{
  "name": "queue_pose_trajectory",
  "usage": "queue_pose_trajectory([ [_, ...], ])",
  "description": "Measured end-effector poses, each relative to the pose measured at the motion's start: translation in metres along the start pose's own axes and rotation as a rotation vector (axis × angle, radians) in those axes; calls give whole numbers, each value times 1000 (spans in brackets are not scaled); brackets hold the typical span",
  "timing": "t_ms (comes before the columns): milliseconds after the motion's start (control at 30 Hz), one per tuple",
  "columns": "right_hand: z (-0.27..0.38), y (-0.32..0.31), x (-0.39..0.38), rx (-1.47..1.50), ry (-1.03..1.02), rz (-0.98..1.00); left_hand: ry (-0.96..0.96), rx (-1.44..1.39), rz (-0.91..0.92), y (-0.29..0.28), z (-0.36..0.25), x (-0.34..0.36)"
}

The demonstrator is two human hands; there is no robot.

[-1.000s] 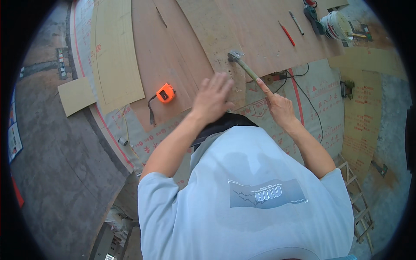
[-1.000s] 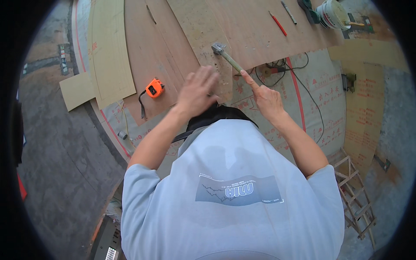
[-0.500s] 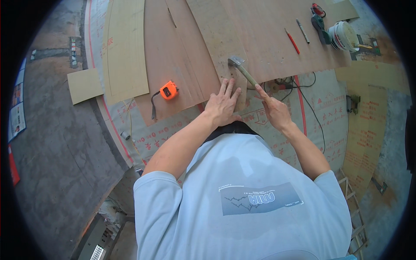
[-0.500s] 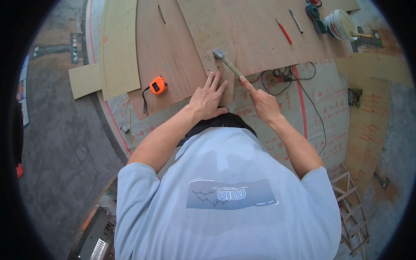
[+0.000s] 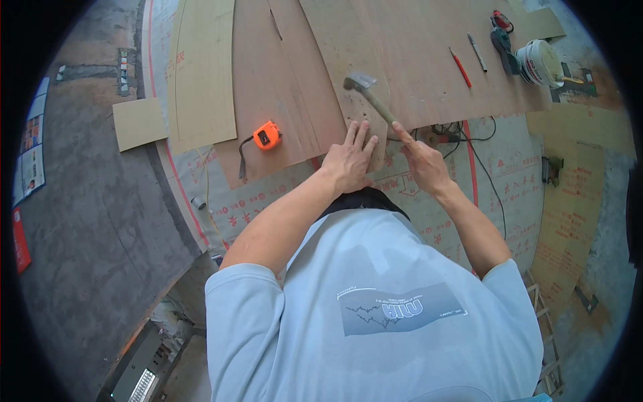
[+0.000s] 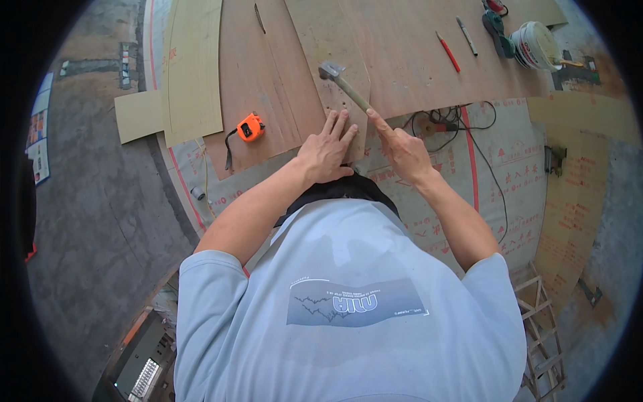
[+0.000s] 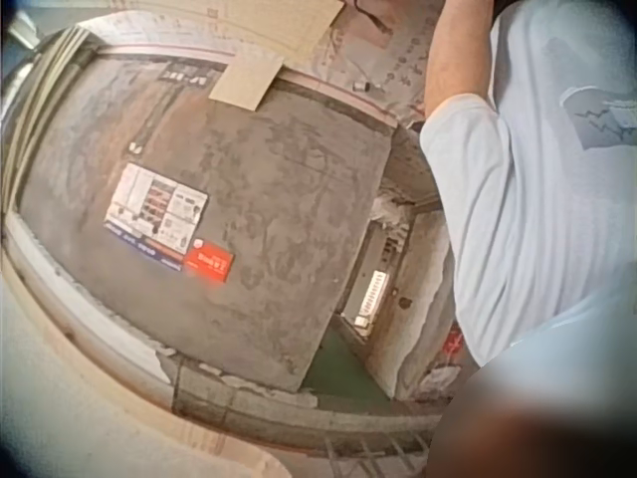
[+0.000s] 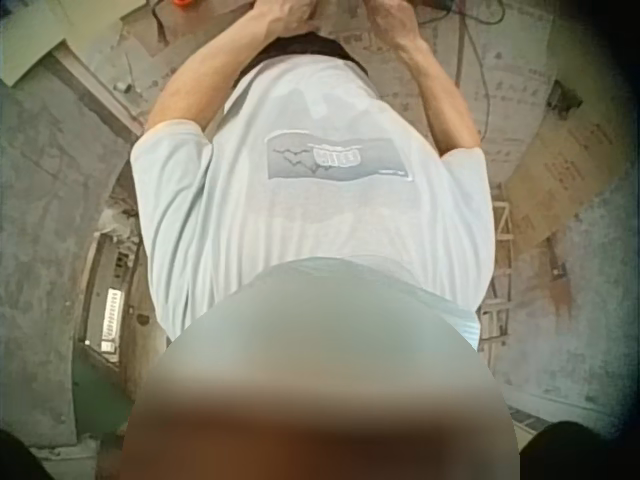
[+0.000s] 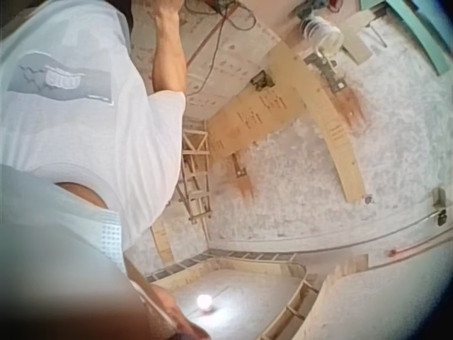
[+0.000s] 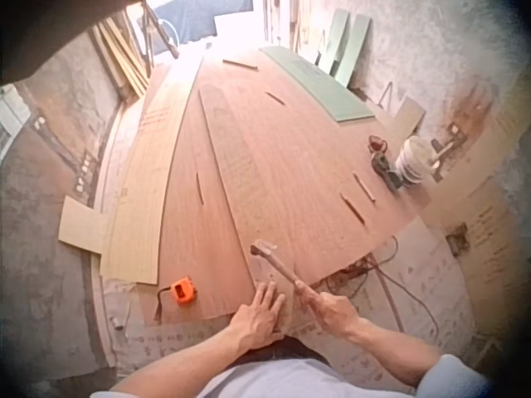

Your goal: Measure, hammer nails into, and handle plywood boards for interior renovation.

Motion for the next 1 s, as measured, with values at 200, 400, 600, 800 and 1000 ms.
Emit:
queue_pose_trajectory([
  [200, 9, -14, -21, 202, -184, -282, 20, 20, -9, -2, -1, -3],
  [400, 7, -6, -11, 67, 52, -59, 26, -20, -51, 1, 2, -7],
  [600, 13, -15, -2, -105, 130, 48, 59, -5, -122, -2, 7, -12],
  [800, 7, -8, -12, 403, 308, -118, -70, -52, -494, -7, 76, -33],
  [1000, 58, -15, -7, 635, 772, 86, -321, -14, -482, 34, 181, -68],
])
Point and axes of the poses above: each hand's wrist, its own x-axis towards the middle knuckle, its own y-axis out of the palm, z = x × y, the point moved 2 cm from there along x, towards the middle knuckle, and after that the axes turned 11 degrees about -z, right-handed, at the moved point
